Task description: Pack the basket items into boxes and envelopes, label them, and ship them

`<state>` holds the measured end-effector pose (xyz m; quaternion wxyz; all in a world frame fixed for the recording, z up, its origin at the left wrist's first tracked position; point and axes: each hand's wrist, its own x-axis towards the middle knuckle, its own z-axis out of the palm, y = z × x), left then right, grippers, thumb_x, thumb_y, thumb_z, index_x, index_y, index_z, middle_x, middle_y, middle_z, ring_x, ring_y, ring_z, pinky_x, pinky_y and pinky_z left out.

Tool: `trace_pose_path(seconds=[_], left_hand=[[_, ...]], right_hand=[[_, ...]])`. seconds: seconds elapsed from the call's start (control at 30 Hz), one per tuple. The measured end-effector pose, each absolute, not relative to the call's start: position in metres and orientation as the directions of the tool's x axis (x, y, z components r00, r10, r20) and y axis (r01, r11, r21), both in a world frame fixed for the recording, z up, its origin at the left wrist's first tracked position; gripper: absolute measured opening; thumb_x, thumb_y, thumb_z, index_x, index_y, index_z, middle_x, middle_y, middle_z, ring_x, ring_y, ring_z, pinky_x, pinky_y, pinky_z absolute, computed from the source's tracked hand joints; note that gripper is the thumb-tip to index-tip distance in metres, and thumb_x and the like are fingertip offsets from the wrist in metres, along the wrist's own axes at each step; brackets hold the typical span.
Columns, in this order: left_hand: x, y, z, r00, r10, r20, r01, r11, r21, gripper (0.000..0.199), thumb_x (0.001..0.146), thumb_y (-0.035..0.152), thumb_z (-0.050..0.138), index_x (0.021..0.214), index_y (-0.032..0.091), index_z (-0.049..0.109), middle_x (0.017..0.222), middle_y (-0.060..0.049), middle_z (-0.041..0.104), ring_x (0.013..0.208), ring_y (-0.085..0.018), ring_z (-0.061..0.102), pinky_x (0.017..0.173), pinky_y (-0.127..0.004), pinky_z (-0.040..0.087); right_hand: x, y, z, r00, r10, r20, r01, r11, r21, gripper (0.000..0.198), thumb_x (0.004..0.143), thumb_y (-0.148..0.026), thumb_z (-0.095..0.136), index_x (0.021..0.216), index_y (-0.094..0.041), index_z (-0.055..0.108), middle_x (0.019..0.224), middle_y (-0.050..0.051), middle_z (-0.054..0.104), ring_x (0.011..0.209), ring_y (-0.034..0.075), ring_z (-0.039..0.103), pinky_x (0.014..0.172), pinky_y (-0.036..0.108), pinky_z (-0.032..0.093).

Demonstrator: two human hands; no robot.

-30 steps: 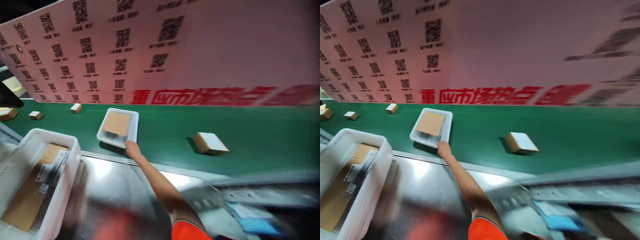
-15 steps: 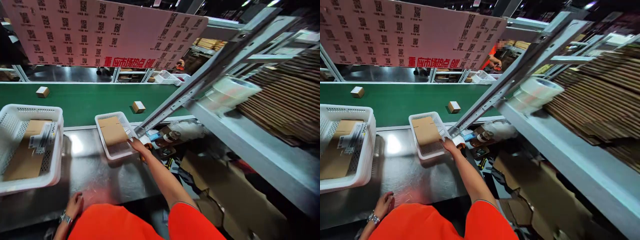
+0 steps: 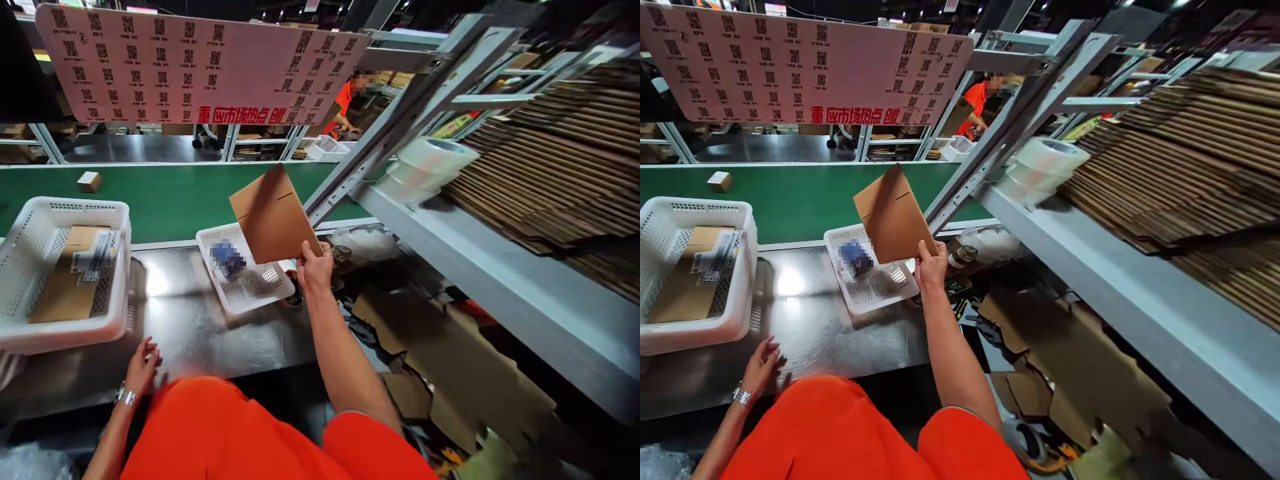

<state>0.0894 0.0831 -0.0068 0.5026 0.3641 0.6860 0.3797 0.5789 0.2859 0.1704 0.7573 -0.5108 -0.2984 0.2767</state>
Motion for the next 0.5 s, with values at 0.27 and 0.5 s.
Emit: trace_pose_path(seconds=[0.27, 0.5], left_hand=[[0.178, 0.133, 0.027, -0.357, 0.934, -0.001, 0.157, 0.061, 0.986, 0.101, 0.088, 0.057, 0.077, 0.168, 0.017, 0.031, 0.176, -0.027, 0.04, 0.169, -0.041, 0.036, 0.139, -0.06, 0.031], [0.246, 0.141, 0.009, -0.498, 0.864, -0.069, 0.245, 0.217, 0.945, 0.1, 0.089, 0.044, 0.079, 0.165, 0.017, 0.02, 0.165, -0.028, 0.05, 0.157, -0.035, 0.052, 0.133, -0.055, 0.041]], right_hand=[[0.489, 0.117, 0.077, -0.097, 0.974, -0.206, 0.119, -0.194, -0.974, 0.026, 0.076, -0.06, 0.085, 0.087, -0.037, 0.078, 0.107, 0.008, 0.084, 0.113, 0.041, 0.077, 0.11, 0.059, 0.059], [0.505, 0.099, 0.01, -0.091, 0.907, -0.411, -0.221, -0.42, -0.88, 0.058, 0.074, -0.087, 0.073, 0.11, -0.041, 0.077, 0.13, 0.01, 0.081, 0.138, 0.041, 0.071, 0.116, 0.059, 0.056]])
